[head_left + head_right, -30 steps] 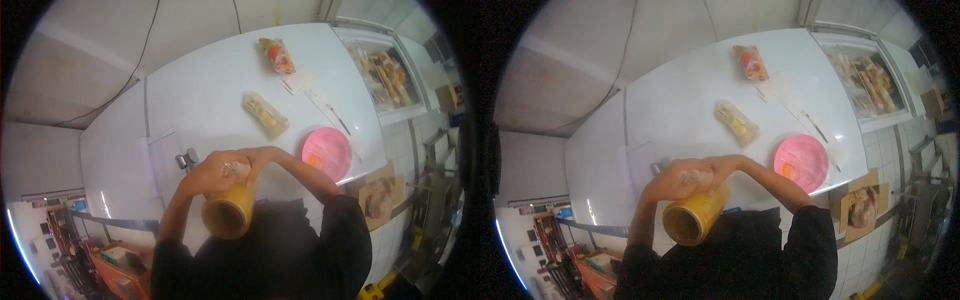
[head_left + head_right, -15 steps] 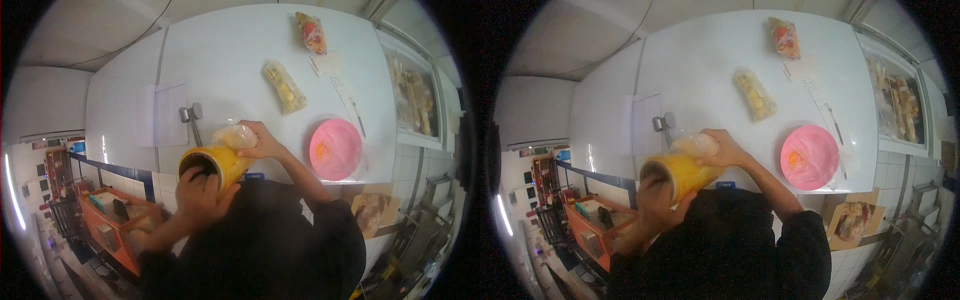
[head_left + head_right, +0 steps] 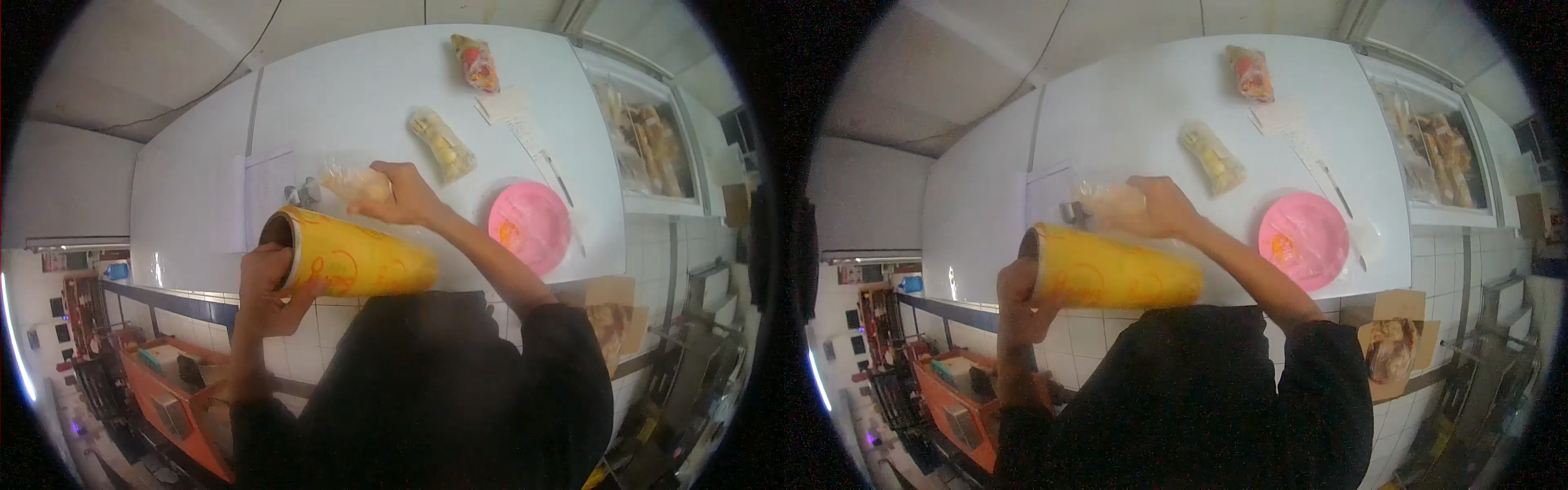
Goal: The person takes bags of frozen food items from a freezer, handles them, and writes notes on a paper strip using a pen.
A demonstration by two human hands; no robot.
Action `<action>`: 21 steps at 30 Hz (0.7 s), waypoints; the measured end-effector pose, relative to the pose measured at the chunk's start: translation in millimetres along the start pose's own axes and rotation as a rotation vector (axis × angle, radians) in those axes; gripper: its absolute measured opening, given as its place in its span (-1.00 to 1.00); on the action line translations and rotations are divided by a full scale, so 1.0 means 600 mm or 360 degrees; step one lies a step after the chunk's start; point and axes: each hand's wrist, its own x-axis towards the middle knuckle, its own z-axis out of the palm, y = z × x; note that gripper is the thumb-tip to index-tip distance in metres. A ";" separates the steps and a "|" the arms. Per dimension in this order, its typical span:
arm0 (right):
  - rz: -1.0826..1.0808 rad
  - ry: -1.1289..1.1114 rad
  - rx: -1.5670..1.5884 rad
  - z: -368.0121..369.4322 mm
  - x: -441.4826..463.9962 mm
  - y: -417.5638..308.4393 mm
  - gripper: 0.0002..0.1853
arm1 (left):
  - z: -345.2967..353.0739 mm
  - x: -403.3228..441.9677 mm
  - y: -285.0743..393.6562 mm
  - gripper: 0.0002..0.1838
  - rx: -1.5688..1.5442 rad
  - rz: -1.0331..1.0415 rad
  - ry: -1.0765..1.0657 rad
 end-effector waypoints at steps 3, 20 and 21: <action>-0.0090 0.0095 -0.0246 0.026 -0.004 0.018 -0.35 | 0.009 -0.003 -0.008 -0.77 -0.0230 0.0082 -0.0019; 0.0155 -0.0095 -0.1238 0.034 -0.048 0.135 -0.26 | 0.190 -0.130 -0.346 -0.68 -0.1532 -0.0877 -0.0192; 0.0177 -0.0097 -0.1246 0.038 -0.047 0.138 -0.27 | 0.195 -0.136 -0.358 -0.68 -0.1532 -0.0959 -0.0229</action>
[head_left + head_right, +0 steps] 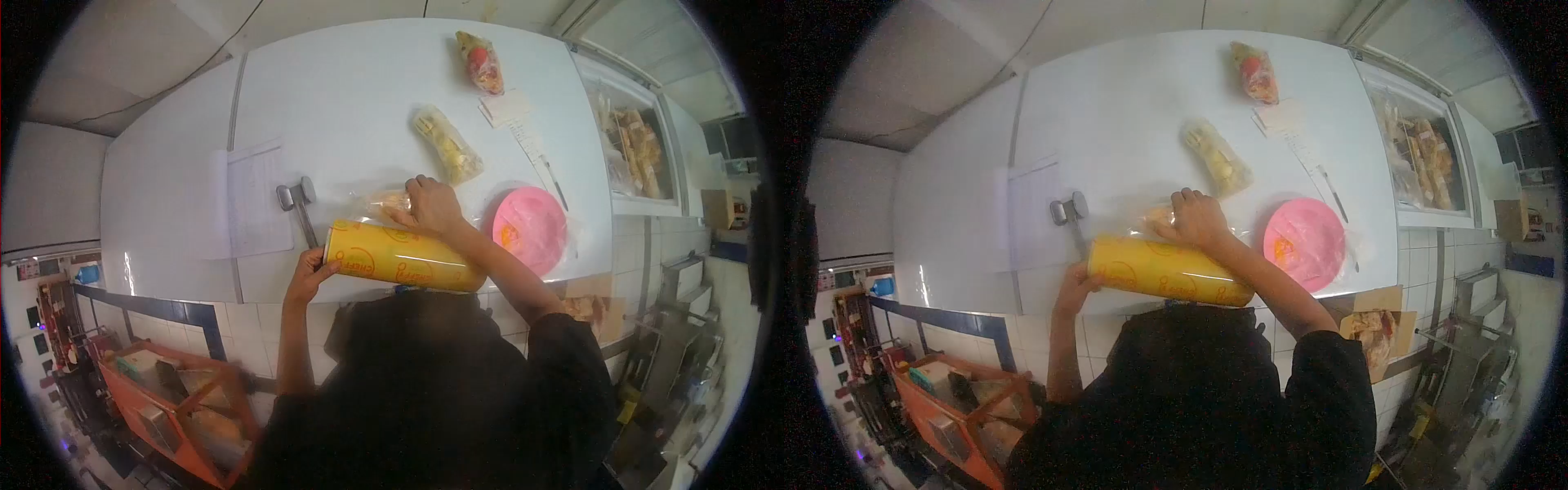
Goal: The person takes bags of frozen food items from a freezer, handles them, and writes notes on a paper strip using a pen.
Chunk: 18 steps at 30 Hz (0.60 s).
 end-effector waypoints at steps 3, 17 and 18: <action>0.0042 -0.0104 0.0037 0.002 0.006 -0.002 -0.27 | -0.023 0.008 -0.035 -0.69 0.0120 -0.0096 -0.0072; 0.0122 -0.0302 0.0133 0.025 -0.007 -0.012 -0.19 | 0.006 0.140 0.104 -0.40 0.1573 0.0206 0.0064; 0.0118 -0.0292 0.0163 0.027 -0.008 -0.013 -0.19 | 0.016 0.168 0.091 -0.40 0.1564 0.0203 0.0045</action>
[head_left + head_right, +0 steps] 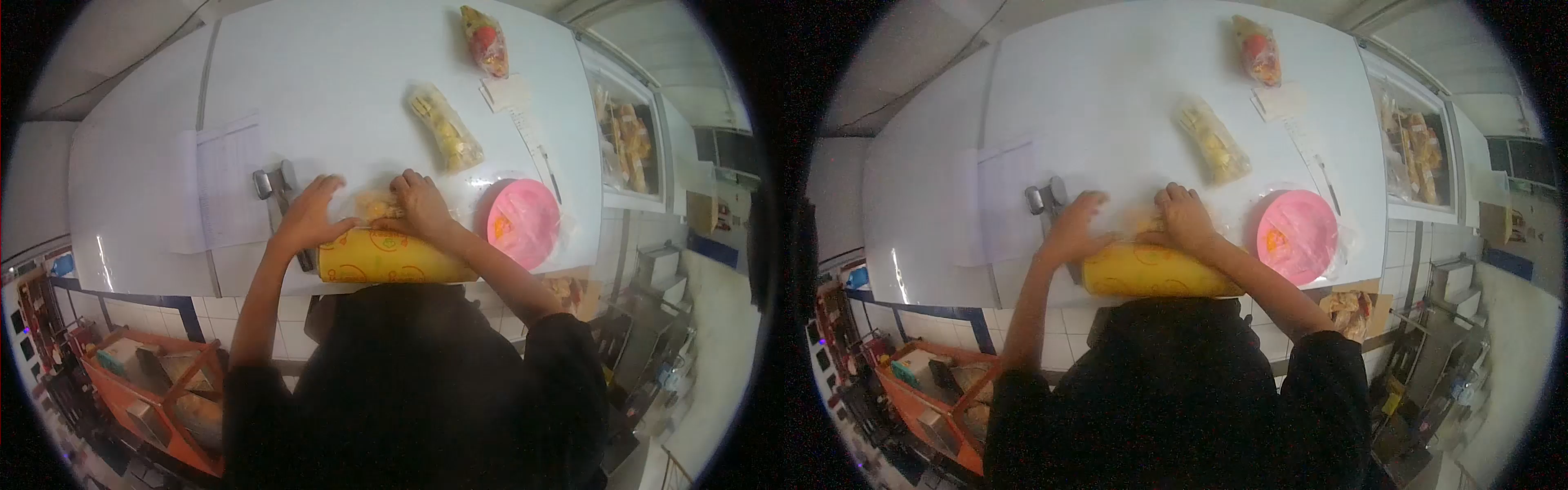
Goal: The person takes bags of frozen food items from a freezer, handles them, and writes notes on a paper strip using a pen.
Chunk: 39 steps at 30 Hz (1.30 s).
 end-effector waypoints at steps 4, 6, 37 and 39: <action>-0.0008 0.0049 -0.0009 -0.006 -0.014 -0.001 -0.21 | 0.051 0.097 0.001 -0.31 0.0272 0.0347 -0.0505; 0.0016 0.0003 0.0009 -0.040 -0.040 0.022 -0.20 | 0.067 0.108 -0.007 -0.30 0.0263 0.0238 -0.0836; 0.0273 0.0354 0.0020 -0.094 -0.141 0.018 -0.59 | 0.106 0.107 0.107 -0.29 0.0113 0.0367 -0.1187; 0.0620 0.0281 -0.0078 -0.115 -0.188 -0.002 -0.58 | 0.116 0.110 0.099 -0.31 0.0204 0.0362 -0.1194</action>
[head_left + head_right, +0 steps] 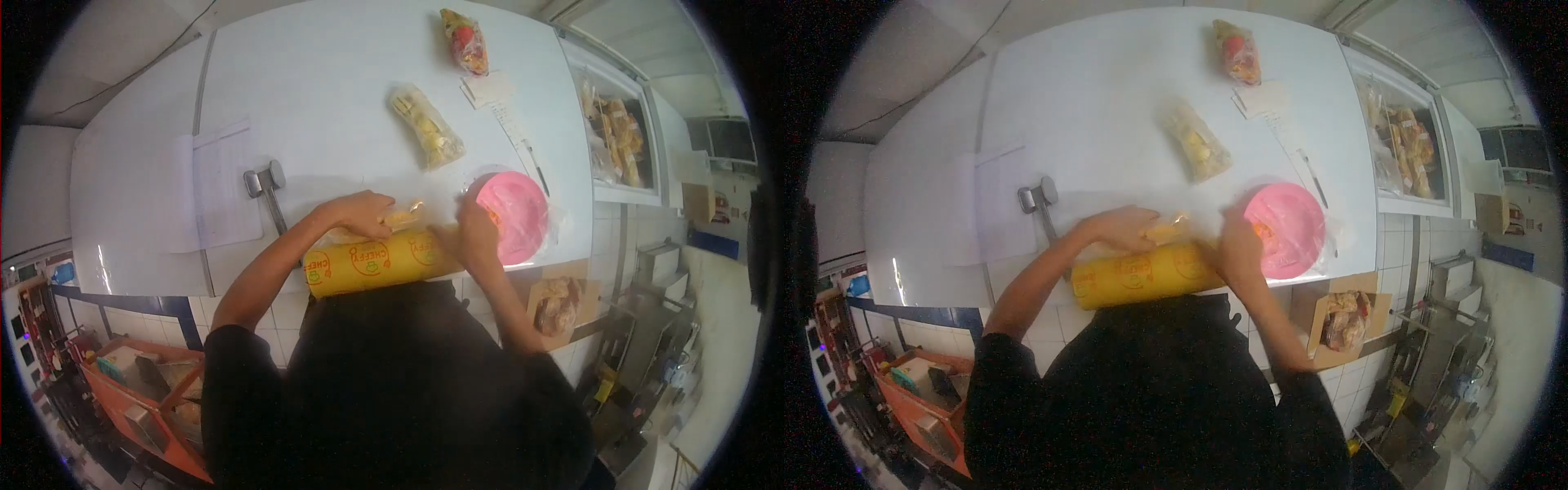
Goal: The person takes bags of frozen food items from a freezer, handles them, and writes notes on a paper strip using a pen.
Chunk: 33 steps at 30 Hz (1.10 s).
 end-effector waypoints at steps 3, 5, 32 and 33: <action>0.0592 -0.0266 0.0152 0.009 -0.036 0.036 -0.53 | 0.007 -0.023 -0.006 -0.37 -0.0079 0.0008 0.0151; 0.0844 -0.0487 0.0432 0.049 -0.061 0.062 -0.50 | 0.015 -0.029 -0.011 -0.35 -0.0115 0.0027 0.0243; -0.1766 0.0153 0.0323 -0.215 0.022 -0.164 -0.44 | 0.048 -0.094 0.040 -0.73 -0.1373 0.0074 0.2331; -0.1739 0.0186 0.0368 -0.212 0.021 -0.159 -0.47 | 0.043 -0.100 0.040 -0.73 -0.1364 0.0120 0.2310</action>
